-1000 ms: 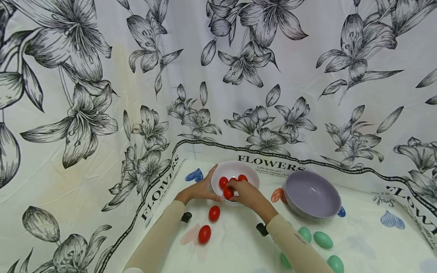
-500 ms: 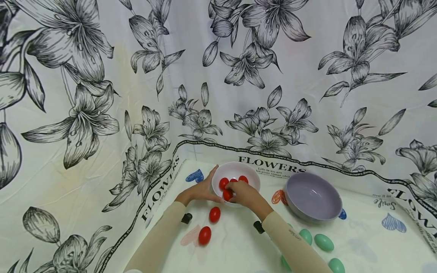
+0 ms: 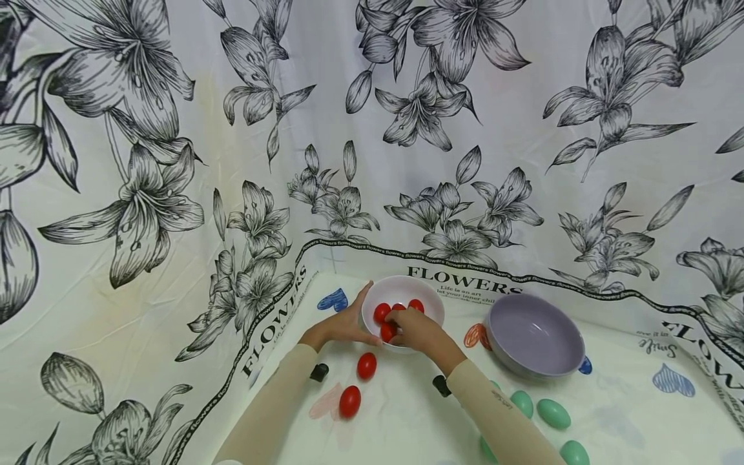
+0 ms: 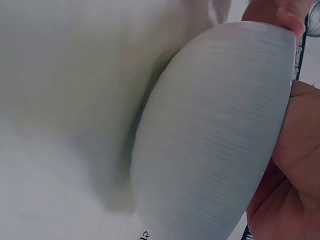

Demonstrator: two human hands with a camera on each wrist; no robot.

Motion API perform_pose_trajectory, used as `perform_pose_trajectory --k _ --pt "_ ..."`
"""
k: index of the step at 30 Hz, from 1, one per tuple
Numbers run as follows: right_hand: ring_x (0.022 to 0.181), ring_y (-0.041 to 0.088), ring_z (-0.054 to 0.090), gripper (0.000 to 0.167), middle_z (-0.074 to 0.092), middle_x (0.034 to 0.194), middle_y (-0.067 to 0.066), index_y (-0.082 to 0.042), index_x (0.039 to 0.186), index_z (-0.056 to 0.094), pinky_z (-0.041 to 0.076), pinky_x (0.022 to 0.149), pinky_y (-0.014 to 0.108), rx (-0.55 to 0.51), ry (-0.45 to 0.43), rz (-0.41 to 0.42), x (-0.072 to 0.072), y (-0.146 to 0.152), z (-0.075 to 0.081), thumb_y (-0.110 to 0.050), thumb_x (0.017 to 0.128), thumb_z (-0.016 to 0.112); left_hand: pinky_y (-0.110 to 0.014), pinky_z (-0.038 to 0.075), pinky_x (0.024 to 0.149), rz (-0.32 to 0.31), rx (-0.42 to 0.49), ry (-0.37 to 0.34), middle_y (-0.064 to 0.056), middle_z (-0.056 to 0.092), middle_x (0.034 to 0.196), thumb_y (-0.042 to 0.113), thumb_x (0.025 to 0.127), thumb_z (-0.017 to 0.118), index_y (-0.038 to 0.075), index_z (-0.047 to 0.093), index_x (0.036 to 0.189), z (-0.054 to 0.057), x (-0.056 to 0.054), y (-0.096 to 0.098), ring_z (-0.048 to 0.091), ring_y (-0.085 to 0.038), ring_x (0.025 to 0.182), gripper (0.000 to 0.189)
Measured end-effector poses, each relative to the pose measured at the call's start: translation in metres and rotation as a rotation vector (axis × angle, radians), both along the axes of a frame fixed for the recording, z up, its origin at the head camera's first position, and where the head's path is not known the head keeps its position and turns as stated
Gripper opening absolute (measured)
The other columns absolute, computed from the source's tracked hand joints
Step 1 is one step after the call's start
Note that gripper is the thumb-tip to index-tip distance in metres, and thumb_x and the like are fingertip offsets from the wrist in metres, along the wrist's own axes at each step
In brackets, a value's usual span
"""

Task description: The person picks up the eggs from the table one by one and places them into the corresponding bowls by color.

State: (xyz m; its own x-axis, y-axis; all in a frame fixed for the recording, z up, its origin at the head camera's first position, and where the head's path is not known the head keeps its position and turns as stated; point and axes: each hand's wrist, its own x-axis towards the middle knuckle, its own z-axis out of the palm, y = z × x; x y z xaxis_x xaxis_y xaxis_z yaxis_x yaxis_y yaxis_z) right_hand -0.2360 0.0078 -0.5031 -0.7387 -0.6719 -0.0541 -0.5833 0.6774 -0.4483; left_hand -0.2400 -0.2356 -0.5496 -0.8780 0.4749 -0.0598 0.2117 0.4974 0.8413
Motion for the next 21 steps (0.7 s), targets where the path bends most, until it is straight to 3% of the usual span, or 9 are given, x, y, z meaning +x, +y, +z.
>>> perform_pose_trajectory --k 12,21 --pt "0.107 0.026 0.071 0.046 0.078 0.114 0.006 -0.005 0.129 0.074 0.063 0.093 0.038 -0.033 -0.017 -0.010 0.005 0.003 0.004 -0.018 0.087 0.089 -0.055 0.043 0.118 0.011 -0.014 0.010 0.001 0.007 0.178 0.048 0.076 0.094 0.034 -0.013 0.169 0.001 0.002 0.001 0.027 -0.031 0.159 0.142" --pt "0.112 0.027 0.074 0.041 0.079 0.115 0.008 -0.004 0.124 0.075 0.062 0.096 0.039 -0.129 -0.031 0.005 0.008 0.014 0.004 -0.012 0.086 0.089 -0.058 0.039 0.120 0.019 -0.017 0.000 0.000 0.006 0.178 0.046 0.077 0.094 0.024 -0.011 0.170 0.002 0.003 0.001 0.025 -0.032 0.160 0.143"
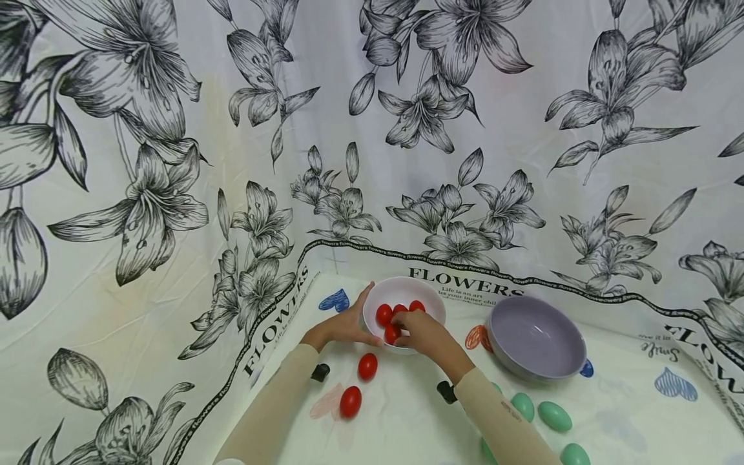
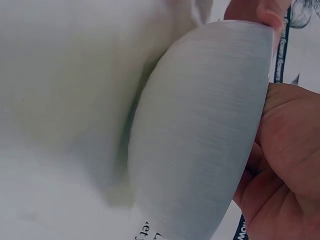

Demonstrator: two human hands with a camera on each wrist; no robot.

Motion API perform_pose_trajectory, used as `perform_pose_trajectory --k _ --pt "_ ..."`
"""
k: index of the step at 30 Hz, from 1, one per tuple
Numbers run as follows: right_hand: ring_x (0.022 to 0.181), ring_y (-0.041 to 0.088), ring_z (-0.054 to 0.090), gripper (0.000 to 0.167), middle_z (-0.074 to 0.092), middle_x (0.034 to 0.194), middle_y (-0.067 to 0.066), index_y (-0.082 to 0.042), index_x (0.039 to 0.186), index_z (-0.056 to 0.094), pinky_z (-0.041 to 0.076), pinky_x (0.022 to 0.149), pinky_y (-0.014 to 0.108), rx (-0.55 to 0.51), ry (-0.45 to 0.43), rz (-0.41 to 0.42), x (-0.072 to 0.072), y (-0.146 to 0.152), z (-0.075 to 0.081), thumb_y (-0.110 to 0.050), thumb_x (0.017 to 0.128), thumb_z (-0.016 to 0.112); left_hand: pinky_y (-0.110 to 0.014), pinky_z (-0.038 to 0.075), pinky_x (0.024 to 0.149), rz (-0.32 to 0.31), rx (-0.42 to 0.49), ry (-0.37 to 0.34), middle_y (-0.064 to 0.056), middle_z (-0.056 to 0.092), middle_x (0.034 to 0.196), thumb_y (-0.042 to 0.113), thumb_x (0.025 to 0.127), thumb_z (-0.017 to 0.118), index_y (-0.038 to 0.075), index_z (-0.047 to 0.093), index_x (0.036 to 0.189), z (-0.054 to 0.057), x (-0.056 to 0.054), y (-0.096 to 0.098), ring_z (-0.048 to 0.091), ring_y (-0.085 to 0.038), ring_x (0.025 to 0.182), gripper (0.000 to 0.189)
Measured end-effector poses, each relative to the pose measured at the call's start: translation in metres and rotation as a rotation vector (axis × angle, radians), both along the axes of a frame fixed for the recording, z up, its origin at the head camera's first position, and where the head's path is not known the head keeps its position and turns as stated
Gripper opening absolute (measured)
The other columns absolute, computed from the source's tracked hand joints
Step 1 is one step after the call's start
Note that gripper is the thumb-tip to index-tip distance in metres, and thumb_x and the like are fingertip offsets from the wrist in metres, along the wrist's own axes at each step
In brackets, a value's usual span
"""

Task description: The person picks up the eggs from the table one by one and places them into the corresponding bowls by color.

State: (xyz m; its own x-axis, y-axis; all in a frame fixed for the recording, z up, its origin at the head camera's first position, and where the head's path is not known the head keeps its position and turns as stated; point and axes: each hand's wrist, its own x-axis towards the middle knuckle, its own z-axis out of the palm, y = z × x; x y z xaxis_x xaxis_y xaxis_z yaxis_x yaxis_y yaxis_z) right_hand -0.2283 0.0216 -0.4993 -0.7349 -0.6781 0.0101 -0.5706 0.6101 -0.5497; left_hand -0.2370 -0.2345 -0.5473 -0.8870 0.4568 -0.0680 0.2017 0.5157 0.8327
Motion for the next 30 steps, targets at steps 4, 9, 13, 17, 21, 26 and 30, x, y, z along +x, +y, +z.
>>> perform_pose_trajectory --k 4,9,13,17,21,26,30 --pt "0.116 0.028 0.073 0.040 0.078 0.117 0.010 -0.003 0.123 0.075 0.061 0.098 0.043 -0.025 -0.014 -0.004 0.002 0.009 -0.001 -0.012 0.087 0.088 -0.057 0.037 0.122 -0.004 -0.007 -0.008 0.001 0.006 0.178 0.048 0.076 0.095 0.025 -0.012 0.170 -0.003 -0.001 0.001 0.025 -0.030 0.160 0.144" --pt "0.118 0.029 0.073 0.042 0.077 0.122 0.012 -0.002 0.125 0.074 0.059 0.102 0.046 -0.043 -0.005 -0.031 0.005 0.023 -0.003 -0.014 0.088 0.088 -0.057 0.033 0.124 -0.010 0.002 -0.005 0.002 0.004 0.178 0.048 0.075 0.096 0.026 -0.011 0.170 -0.006 -0.002 0.002 0.021 -0.029 0.162 0.145" --pt "0.119 0.029 0.072 0.046 0.074 0.129 0.013 -0.001 0.129 0.072 0.059 0.102 0.044 -0.094 0.015 -0.080 0.010 0.034 -0.002 -0.016 0.089 0.087 -0.059 0.031 0.124 -0.013 -0.002 -0.011 0.001 0.004 0.179 0.049 0.075 0.095 0.026 -0.012 0.170 -0.006 -0.001 0.002 0.019 -0.030 0.162 0.145" --pt "0.121 0.025 0.072 0.045 0.073 0.133 0.009 -0.005 0.132 0.072 0.059 0.101 0.040 -0.183 0.021 -0.142 0.022 0.041 0.003 -0.019 0.090 0.086 -0.060 0.030 0.124 -0.019 -0.013 -0.009 0.000 0.003 0.179 0.052 0.074 0.095 0.026 -0.013 0.170 -0.006 -0.003 0.002 0.018 -0.031 0.162 0.146" --pt "0.120 0.022 0.072 0.046 0.073 0.135 0.003 -0.012 0.134 0.072 0.060 0.099 0.038 -0.263 0.040 -0.195 0.042 0.044 0.011 -0.023 0.091 0.085 -0.061 0.031 0.123 -0.017 -0.004 -0.004 0.001 0.004 0.179 0.053 0.074 0.095 0.029 -0.013 0.170 -0.004 -0.006 0.002 0.019 -0.031 0.162 0.147" --pt "0.123 0.021 0.071 0.049 0.072 0.136 0.001 -0.015 0.139 0.070 0.059 0.101 0.040 -0.360 0.033 -0.196 0.070 0.043 0.019 -0.024 0.093 0.084 -0.060 0.033 0.122 -0.015 0.008 -0.010 0.000 0.007 0.178 0.053 0.073 0.095 0.031 -0.013 0.169 0.001 -0.005 0.002 0.022 -0.031 0.161 0.146" --pt "0.127 0.016 0.068 0.053 0.071 0.138 -0.001 -0.019 0.142 0.067 0.057 0.104 0.035 -0.436 0.009 -0.148 0.088 0.037 0.015 -0.028 0.093 0.084 -0.061 0.035 0.121 -0.011 0.013 -0.006 -0.003 0.010 0.178 0.052 0.073 0.095 0.024 -0.012 0.170 0.000 -0.003 0.000 0.025 -0.033 0.160 0.147"
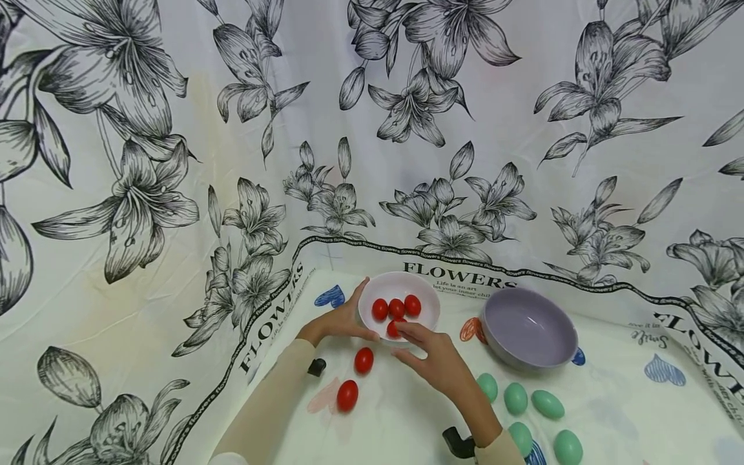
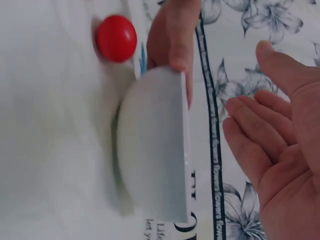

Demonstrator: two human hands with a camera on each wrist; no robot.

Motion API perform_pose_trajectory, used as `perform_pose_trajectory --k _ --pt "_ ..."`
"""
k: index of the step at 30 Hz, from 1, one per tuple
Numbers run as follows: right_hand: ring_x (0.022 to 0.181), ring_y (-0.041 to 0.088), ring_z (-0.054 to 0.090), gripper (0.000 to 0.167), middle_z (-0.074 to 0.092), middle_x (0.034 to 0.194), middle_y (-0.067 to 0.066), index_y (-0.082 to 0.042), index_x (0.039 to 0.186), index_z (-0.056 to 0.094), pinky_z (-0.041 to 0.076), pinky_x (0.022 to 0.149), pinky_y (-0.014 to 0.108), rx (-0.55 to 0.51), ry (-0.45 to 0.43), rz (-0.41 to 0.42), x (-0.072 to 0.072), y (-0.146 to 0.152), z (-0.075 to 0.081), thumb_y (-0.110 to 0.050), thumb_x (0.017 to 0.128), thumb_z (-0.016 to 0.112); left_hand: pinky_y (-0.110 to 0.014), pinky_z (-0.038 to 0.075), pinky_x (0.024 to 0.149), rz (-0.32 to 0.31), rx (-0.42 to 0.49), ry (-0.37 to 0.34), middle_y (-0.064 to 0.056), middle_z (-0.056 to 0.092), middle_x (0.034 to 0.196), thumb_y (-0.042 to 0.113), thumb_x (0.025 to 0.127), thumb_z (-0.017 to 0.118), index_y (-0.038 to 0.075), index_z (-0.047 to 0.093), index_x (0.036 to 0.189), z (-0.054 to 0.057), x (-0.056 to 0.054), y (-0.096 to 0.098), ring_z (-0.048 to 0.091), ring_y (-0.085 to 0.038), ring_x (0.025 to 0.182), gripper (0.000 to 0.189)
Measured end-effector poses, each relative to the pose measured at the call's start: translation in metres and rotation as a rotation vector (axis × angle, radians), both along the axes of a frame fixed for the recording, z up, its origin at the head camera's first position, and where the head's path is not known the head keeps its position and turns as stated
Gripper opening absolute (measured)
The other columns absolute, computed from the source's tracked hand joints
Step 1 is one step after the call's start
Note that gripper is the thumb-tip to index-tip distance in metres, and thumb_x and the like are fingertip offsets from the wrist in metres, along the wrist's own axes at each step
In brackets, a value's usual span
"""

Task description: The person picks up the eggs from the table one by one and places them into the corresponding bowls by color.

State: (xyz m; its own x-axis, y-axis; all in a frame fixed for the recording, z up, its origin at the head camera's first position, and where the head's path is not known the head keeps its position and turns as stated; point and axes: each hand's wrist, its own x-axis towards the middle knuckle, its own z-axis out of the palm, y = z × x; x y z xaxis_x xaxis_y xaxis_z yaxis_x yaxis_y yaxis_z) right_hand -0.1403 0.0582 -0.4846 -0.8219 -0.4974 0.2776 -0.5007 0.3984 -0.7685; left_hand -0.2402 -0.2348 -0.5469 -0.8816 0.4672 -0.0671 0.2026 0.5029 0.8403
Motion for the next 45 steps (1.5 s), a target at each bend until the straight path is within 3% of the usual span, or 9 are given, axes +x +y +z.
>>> perform_pose_trajectory --k 5,9,12,17,27,35,45 --pt "0.130 0.013 0.065 0.060 0.067 0.144 0.000 -0.022 0.147 0.063 0.054 0.104 0.027 -0.042 -0.067 0.109 0.019 -0.016 -0.014 -0.040 0.093 0.082 -0.060 0.033 0.123 0.019 -0.006 -0.005 0.000 0.007 0.178 0.051 0.073 0.095 0.027 -0.013 0.170 0.002 0.000 -0.002 0.023 -0.031 0.161 0.147" --pt "0.130 0.018 0.066 0.064 0.066 0.146 0.002 -0.021 0.149 0.061 0.055 0.105 0.032 -0.011 -0.162 0.167 0.034 -0.032 -0.032 -0.043 0.093 0.081 -0.061 0.032 0.123 0.020 -0.005 -0.006 0.001 0.006 0.179 0.047 0.075 0.095 0.027 -0.012 0.170 0.002 0.001 -0.001 0.020 -0.031 0.162 0.145" --pt "0.130 0.019 0.066 0.065 0.066 0.146 0.001 -0.020 0.149 0.062 0.057 0.104 0.035 0.039 -0.194 0.171 0.043 -0.043 -0.045 -0.045 0.092 0.081 -0.062 0.032 0.122 0.015 0.001 0.001 0.000 0.005 0.179 0.046 0.076 0.095 0.025 -0.012 0.170 0.001 0.002 0.000 0.018 -0.032 0.162 0.144" --pt "0.127 0.014 0.068 0.069 0.068 0.142 -0.005 -0.022 0.147 0.064 0.059 0.101 0.037 0.158 -0.231 0.102 0.053 -0.057 -0.060 -0.053 0.089 0.082 -0.063 0.033 0.122 0.025 0.011 -0.005 0.001 0.006 0.179 0.044 0.076 0.095 0.025 -0.011 0.170 0.000 0.003 0.001 0.019 -0.032 0.162 0.143" --pt "0.123 0.012 0.068 0.072 0.071 0.136 -0.009 -0.020 0.144 0.066 0.057 0.105 0.041 0.239 -0.223 0.035 0.056 -0.074 -0.081 -0.055 0.084 0.085 -0.061 0.036 0.121 0.020 0.014 -0.002 0.002 0.008 0.178 0.049 0.073 0.095 0.024 -0.010 0.171 0.000 0.003 0.000 0.020 -0.031 0.162 0.146" --pt "0.114 0.005 0.068 0.066 0.072 0.128 -0.016 -0.026 0.140 0.067 0.058 0.103 0.036 0.254 -0.233 0.034 0.056 -0.083 -0.087 -0.050 0.083 0.089 -0.062 0.035 0.121 0.019 0.015 -0.014 0.002 0.006 0.178 0.048 0.073 0.096 0.026 -0.012 0.170 -0.001 0.005 0.001 0.020 -0.031 0.162 0.146" --pt "0.111 0.001 0.067 0.058 0.072 0.124 -0.019 -0.027 0.138 0.067 0.058 0.102 0.031 0.246 -0.155 0.032 0.053 -0.087 -0.093 -0.042 0.086 0.088 -0.061 0.034 0.122 0.025 0.005 -0.001 0.003 0.005 0.178 0.050 0.073 0.096 0.027 -0.011 0.170 -0.001 0.003 0.000 0.020 -0.030 0.162 0.146"
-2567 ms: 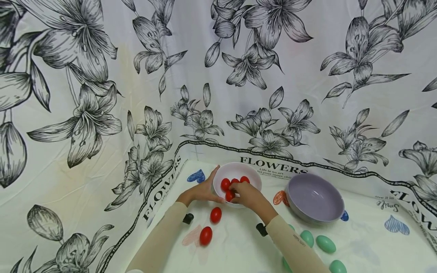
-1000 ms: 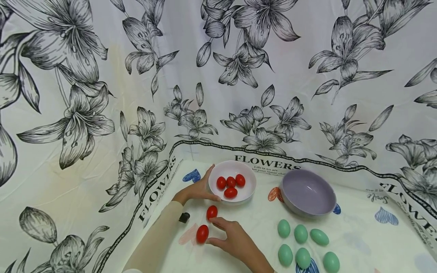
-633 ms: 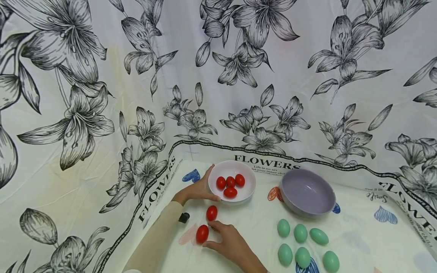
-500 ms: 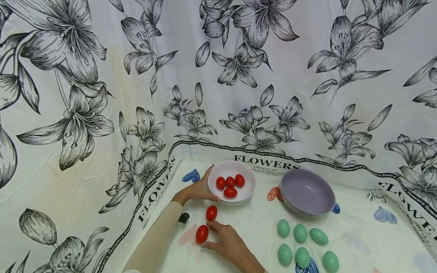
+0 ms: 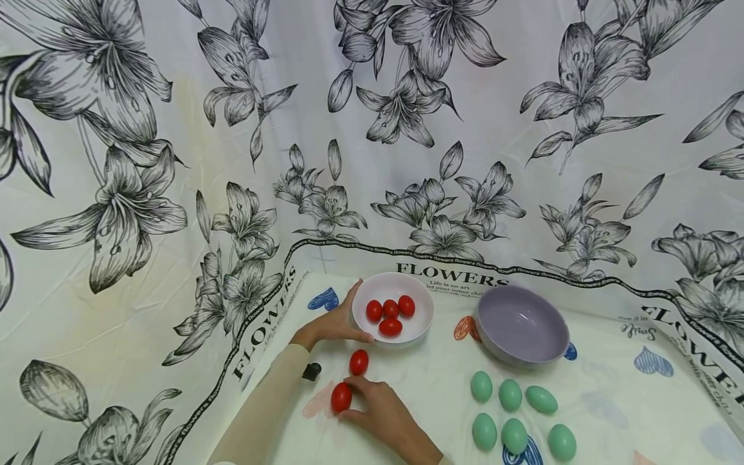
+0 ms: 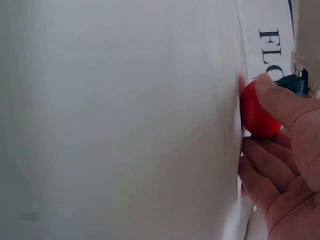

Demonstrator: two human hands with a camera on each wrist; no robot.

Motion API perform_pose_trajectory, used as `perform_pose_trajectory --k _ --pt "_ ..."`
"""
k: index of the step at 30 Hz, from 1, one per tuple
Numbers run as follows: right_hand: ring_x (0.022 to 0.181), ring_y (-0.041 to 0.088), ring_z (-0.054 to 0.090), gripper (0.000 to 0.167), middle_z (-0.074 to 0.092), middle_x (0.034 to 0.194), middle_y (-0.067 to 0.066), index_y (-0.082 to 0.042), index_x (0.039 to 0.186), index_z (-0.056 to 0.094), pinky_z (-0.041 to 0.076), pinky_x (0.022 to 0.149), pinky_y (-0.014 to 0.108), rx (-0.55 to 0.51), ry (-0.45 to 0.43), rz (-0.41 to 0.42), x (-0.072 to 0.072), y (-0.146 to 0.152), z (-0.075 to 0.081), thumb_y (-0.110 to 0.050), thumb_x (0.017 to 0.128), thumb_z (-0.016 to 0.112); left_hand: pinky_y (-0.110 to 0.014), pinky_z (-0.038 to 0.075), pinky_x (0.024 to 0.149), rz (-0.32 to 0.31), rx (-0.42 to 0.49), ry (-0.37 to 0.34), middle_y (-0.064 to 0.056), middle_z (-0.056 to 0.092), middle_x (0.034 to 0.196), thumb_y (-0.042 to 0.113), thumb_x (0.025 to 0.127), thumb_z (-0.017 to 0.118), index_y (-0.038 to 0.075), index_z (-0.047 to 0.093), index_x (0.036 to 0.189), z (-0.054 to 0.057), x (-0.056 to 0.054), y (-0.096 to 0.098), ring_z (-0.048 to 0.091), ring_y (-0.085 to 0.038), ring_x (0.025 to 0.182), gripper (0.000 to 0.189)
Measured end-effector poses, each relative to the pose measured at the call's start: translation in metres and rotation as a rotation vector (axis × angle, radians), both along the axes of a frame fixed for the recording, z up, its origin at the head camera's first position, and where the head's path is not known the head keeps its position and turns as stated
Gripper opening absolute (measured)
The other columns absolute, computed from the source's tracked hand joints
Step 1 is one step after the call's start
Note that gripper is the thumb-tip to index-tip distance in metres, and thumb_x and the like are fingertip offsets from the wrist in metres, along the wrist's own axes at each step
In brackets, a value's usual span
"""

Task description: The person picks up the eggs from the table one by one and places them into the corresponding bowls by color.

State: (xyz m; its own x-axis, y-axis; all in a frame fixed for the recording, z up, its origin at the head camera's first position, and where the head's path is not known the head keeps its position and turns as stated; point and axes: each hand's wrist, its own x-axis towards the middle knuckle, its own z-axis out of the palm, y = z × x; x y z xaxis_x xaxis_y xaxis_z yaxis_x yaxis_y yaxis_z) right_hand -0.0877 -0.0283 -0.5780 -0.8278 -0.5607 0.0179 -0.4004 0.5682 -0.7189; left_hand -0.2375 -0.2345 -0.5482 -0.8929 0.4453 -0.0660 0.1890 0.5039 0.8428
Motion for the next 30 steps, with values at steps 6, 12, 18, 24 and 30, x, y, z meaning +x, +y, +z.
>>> perform_pose_trajectory --k 6,12,18,24,30 --pt "0.118 0.003 0.067 0.057 0.071 0.130 -0.017 -0.026 0.140 0.067 0.056 0.105 0.031 -0.054 -0.014 0.006 -0.001 0.005 0.000 -0.041 0.088 0.087 -0.061 0.033 0.123 -0.009 0.002 -0.005 0.004 0.005 0.178 0.049 0.074 0.095 0.027 -0.012 0.170 0.001 0.000 0.000 0.018 -0.029 0.162 0.145" --pt "0.124 0.006 0.067 0.060 0.069 0.139 -0.009 -0.018 0.143 0.065 0.055 0.102 0.023 -0.211 -0.069 0.027 -0.006 0.022 0.017 -0.030 0.090 0.088 -0.060 0.028 0.126 -0.020 -0.001 -0.003 0.002 0.004 0.178 0.047 0.075 0.096 0.024 -0.013 0.170 0.002 0.000 0.000 0.017 -0.029 0.162 0.146" --pt "0.130 0.012 0.065 0.063 0.067 0.143 -0.005 -0.016 0.148 0.061 0.055 0.103 0.028 -0.315 -0.050 0.018 -0.018 0.048 0.052 -0.024 0.091 0.087 -0.063 0.029 0.124 -0.011 -0.015 -0.003 0.002 0.002 0.179 0.052 0.074 0.095 0.026 -0.012 0.170 0.002 -0.001 -0.003 0.016 -0.031 0.162 0.146" --pt "0.130 0.015 0.065 0.062 0.067 0.143 -0.003 -0.016 0.145 0.062 0.055 0.103 0.028 -0.286 0.071 -0.103 -0.043 0.081 0.090 -0.021 0.089 0.089 -0.063 0.036 0.120 -0.013 -0.008 -0.004 -0.001 0.007 0.178 0.050 0.074 0.096 0.028 -0.012 0.170 0.003 -0.005 -0.004 0.023 -0.033 0.160 0.146" --pt "0.129 0.022 0.066 0.064 0.067 0.144 0.007 -0.012 0.145 0.060 0.057 0.102 0.035 -0.216 0.177 -0.185 -0.073 0.113 0.114 -0.025 0.089 0.089 -0.065 0.035 0.119 -0.021 0.006 -0.028 0.000 0.005 0.178 0.052 0.073 0.096 0.027 -0.014 0.170 0.001 -0.004 -0.003 0.019 -0.034 0.161 0.148"
